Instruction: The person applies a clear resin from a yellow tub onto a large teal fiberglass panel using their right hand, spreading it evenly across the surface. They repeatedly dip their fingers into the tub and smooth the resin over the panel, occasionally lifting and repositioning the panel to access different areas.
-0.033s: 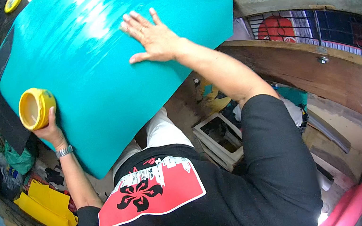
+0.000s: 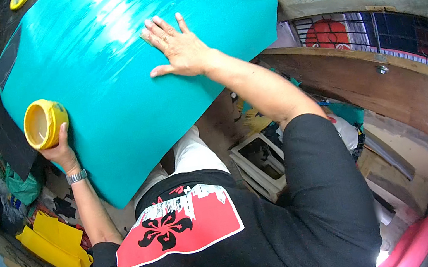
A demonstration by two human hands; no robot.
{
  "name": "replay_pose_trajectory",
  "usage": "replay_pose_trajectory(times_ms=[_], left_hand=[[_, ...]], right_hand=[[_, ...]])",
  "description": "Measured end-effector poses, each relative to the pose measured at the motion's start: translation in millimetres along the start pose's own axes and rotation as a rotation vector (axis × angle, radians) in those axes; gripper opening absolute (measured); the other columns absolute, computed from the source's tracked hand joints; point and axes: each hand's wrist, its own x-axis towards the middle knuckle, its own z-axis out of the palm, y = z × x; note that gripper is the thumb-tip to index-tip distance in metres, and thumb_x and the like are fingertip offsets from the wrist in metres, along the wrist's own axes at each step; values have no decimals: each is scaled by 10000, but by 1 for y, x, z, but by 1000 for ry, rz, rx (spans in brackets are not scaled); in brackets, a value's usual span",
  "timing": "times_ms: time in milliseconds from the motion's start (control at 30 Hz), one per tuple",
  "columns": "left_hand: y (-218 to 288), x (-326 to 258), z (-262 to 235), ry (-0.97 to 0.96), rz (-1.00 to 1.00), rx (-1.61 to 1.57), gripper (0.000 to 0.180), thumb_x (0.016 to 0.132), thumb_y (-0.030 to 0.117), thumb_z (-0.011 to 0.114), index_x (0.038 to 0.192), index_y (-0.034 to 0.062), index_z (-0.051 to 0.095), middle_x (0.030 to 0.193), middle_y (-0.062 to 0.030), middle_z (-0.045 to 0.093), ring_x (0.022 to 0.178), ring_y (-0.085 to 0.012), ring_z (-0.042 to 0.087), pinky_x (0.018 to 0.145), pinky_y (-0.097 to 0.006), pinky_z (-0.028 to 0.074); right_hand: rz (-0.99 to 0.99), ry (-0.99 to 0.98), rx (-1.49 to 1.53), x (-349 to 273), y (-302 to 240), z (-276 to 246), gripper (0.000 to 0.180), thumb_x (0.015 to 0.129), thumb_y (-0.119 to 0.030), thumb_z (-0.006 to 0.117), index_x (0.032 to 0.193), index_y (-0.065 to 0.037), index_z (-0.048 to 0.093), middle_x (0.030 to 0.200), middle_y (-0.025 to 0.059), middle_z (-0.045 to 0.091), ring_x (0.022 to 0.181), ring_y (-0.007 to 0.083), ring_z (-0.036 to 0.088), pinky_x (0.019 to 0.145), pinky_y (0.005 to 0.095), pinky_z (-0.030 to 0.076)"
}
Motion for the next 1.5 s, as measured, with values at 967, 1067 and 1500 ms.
replay_pose_trajectory(times_ms=[967, 1067, 1500], left_hand=[[-35, 26, -64, -198, 102, -63, 911, 651, 158, 915, 1383, 19, 389, 1304, -108, 521, 1186, -229, 531, 1034, -359, 423], [-33, 28, -63, -198, 89, -102, 929, 640, 180, 922, 1385, 21, 391, 1304, -111, 525, 1184, -241, 534, 1037, -369, 418], [-46, 25, -65, -164, 59, -1, 892, 645, 183, 921, 1357, 17, 410, 1301, -109, 522, 1205, -241, 525, 1063, -372, 400]], right_hand=[[136, 57, 75, 66, -245, 47, 1054, 835, -795, 395, 1536, -29, 213, 1606, 194, 173, 1500, 336, 118, 1147, 658, 49], [-55, 39, 295, 50, -266, 41, 908, 885, -728, 388, 1505, -67, 319, 1579, 152, 276, 1484, 291, 203, 1144, 665, 11], [344, -11, -140, -18, -30, 16, 1004, 865, -798, 326, 1570, -115, 114, 1638, 111, 82, 1515, 264, 38, 1169, 610, -42]])
